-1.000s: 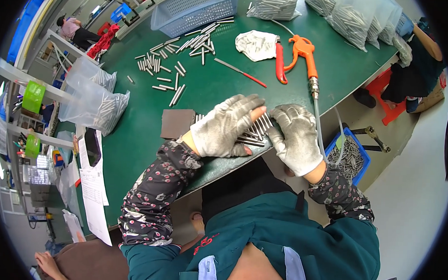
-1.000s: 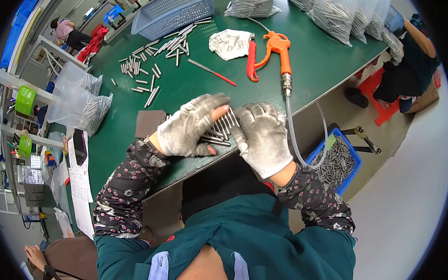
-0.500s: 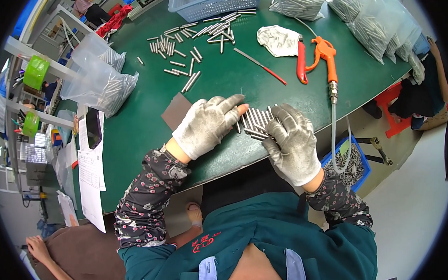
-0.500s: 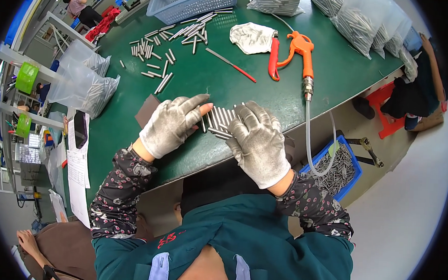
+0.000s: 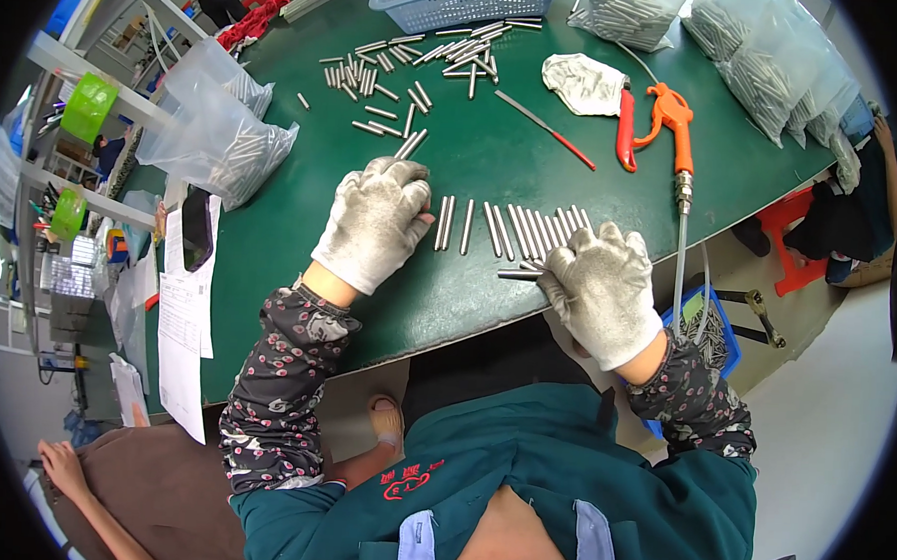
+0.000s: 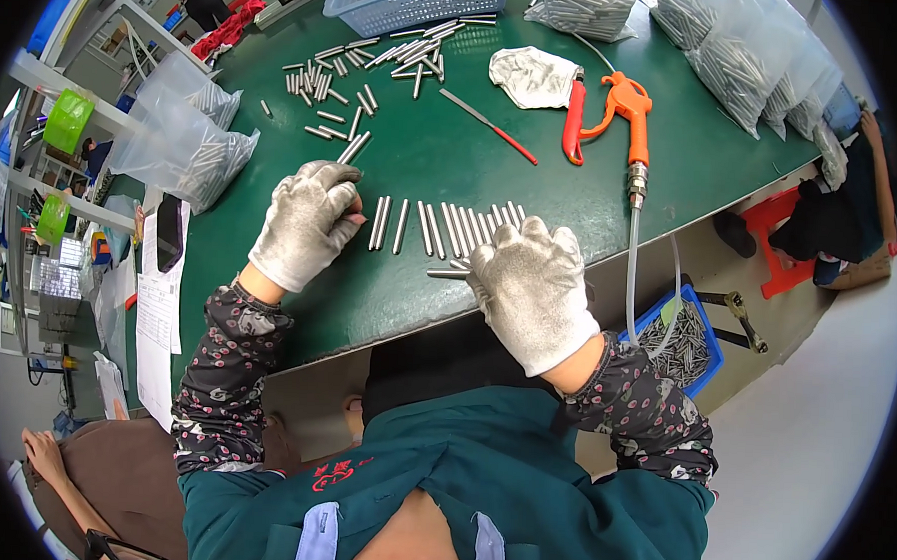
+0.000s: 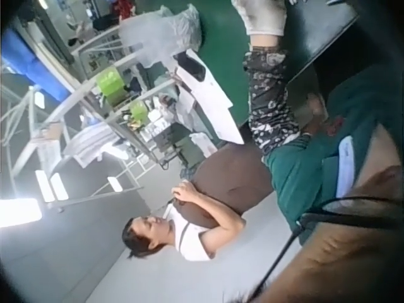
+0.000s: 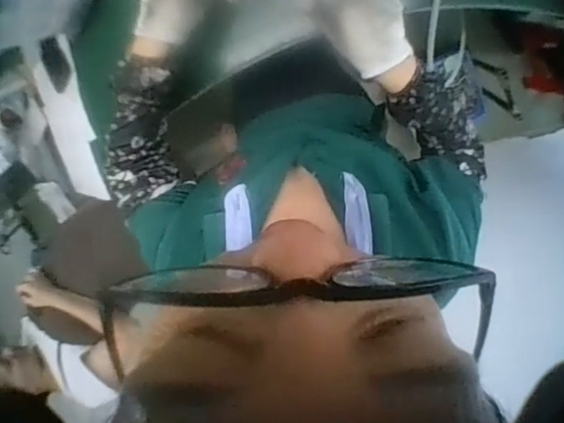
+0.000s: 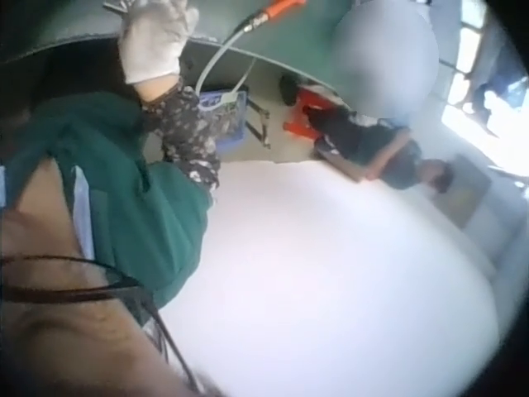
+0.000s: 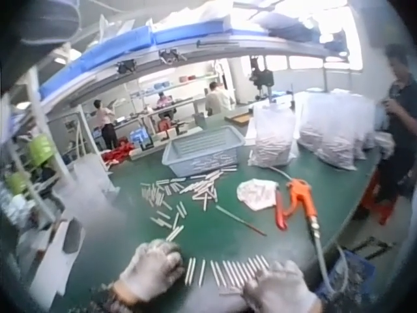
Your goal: Inspecting and grouping small metal pins on a workbench in a factory setting.
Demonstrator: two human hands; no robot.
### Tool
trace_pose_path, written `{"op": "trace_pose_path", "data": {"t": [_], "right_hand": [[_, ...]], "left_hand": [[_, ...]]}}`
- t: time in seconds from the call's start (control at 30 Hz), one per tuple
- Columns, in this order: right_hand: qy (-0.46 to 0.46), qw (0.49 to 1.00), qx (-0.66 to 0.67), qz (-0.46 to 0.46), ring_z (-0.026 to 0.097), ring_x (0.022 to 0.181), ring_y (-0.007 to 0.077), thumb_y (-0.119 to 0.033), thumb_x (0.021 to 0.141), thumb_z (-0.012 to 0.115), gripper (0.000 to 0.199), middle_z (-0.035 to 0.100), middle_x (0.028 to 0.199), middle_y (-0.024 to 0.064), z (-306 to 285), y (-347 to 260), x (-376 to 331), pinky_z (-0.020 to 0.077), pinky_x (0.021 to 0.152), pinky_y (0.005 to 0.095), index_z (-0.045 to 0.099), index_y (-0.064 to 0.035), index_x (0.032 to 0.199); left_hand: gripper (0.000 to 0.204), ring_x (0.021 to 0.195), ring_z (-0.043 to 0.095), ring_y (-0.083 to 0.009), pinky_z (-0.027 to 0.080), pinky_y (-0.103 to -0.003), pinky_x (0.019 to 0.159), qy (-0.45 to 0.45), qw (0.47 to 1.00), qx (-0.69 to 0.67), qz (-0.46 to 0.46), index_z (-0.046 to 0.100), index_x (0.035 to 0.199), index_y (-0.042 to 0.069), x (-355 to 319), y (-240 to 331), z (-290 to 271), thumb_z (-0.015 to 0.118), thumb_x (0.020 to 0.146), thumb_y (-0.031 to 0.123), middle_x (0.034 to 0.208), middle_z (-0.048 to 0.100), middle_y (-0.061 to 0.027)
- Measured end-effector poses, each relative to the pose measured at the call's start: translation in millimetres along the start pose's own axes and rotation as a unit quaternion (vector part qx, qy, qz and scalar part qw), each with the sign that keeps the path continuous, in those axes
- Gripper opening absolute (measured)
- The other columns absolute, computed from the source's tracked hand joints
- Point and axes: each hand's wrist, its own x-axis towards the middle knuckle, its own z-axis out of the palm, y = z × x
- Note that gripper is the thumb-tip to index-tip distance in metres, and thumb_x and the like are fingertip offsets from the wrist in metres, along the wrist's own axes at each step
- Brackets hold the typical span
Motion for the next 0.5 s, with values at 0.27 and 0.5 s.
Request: {"op": "trace_pose_path", "data": {"t": [0.27,0.5], "right_hand": [[0.043,0.999,-0.023,-0.013,0.051,0.075,0.0233,-0.025,0.07,0.06,0.015,0.054,0.073,0.0052,5,-4,-4,0.0368,0.066,0.036,0.058,-0.0107,0.073],[0.104,0.994,0.028,-0.03,0.051,0.071,0.0238,-0.023,0.069,0.062,0.014,0.054,0.069,0.0049,13,3,-8,0.0378,0.065,0.0354,0.057,-0.0102,0.072]], "left_hand": [[0.029,0.111,0.042,-0.0278,0.033,-0.042,0.091,0.005,0.993,0.106,-0.047,0.063,0.075,0.004,6,29,10,0.062,0.07,0.033,0.111,0.051,-0.0105],[0.03,0.094,0.05,-0.029,0.038,-0.039,0.081,0.115,0.992,-0.032,0.037,0.055,0.085,0.004,1,47,7,0.068,0.059,0.011,0.097,0.053,-0.0116]]}}
